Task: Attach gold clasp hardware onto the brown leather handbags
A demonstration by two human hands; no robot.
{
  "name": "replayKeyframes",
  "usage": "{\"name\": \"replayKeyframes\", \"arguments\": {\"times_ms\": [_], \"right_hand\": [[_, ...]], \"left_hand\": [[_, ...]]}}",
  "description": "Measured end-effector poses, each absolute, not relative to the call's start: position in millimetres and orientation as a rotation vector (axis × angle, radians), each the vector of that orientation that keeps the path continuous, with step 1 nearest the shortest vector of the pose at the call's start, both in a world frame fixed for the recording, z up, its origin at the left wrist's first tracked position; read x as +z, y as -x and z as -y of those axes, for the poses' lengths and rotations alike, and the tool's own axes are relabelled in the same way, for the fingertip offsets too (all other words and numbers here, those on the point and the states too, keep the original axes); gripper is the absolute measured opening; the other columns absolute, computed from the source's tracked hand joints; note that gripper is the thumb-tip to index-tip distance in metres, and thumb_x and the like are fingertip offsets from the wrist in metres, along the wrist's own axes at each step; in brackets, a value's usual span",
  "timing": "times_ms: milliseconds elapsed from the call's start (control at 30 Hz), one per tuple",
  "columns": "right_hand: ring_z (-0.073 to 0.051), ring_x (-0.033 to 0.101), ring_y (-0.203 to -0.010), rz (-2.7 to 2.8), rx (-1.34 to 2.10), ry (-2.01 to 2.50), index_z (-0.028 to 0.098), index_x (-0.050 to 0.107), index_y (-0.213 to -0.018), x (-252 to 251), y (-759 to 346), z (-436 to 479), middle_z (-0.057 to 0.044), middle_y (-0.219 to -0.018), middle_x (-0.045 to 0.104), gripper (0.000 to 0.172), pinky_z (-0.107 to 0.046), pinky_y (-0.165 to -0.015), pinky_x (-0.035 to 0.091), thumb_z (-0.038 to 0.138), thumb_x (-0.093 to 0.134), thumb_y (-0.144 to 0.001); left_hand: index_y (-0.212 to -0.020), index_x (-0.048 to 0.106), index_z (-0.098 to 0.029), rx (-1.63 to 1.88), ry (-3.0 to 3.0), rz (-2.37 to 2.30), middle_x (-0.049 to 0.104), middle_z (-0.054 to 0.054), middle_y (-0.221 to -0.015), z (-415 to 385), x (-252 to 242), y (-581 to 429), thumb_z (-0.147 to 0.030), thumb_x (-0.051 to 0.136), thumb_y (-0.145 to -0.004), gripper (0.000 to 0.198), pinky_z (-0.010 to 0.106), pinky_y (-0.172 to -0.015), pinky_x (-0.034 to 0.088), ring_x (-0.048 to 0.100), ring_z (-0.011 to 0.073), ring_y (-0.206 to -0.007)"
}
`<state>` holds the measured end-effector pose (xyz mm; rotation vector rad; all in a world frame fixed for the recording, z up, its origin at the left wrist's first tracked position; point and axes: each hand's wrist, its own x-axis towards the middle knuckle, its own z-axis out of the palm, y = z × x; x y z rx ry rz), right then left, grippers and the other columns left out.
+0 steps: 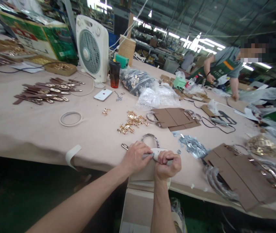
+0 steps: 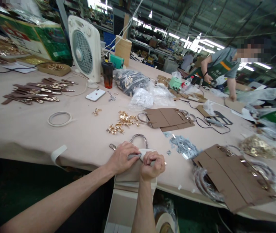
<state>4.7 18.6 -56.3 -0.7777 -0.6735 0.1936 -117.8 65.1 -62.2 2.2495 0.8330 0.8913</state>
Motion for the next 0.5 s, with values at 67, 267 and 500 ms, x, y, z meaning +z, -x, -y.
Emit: {"name": "replayKeyframes", "arguments": {"times_ms": [67,267,500], "right_hand": [[-0.008,0.029,-0.037,0.68,0.184,0.802,0.023,0.051,-0.067,-54,-3,-22,0.008,-0.049,0.035,0.031,-0.021,-0.039,0.027,0.034,0.05,-0.097],[-0.008,0.034,-0.036,0.694,0.269,0.926,0.022,0.051,-0.066,-41,0,-31,0.008,-0.05,0.037,0.033,-0.021,-0.038,0.028,0.033,0.052,-0.098],[-0.009,0.039,-0.039,0.787,0.287,1.205,0.022,0.05,-0.066,-42,-1,-35,0.008,-0.05,0.04,0.038,-0.022,-0.039,0.03,0.041,0.053,-0.098]], "left_hand": [[-0.104,0.075,-0.028,0.881,-2.255,-0.824,0.075,0.003,-0.106,-66,-61,119,-0.028,0.07,-0.092,0.013,0.043,-0.094,0.05,0.061,0.0252,-0.107],[-0.098,0.074,-0.027,0.857,-2.279,-0.833,0.073,0.003,-0.102,-68,-59,120,-0.028,0.07,-0.092,0.007,0.042,-0.092,0.049,0.061,0.0247,-0.105],[-0.097,0.072,-0.027,0.855,-2.297,-0.821,0.072,0.003,-0.1,-69,-60,122,-0.029,0.069,-0.093,0.006,0.041,-0.091,0.049,0.06,0.025,-0.105]]}}
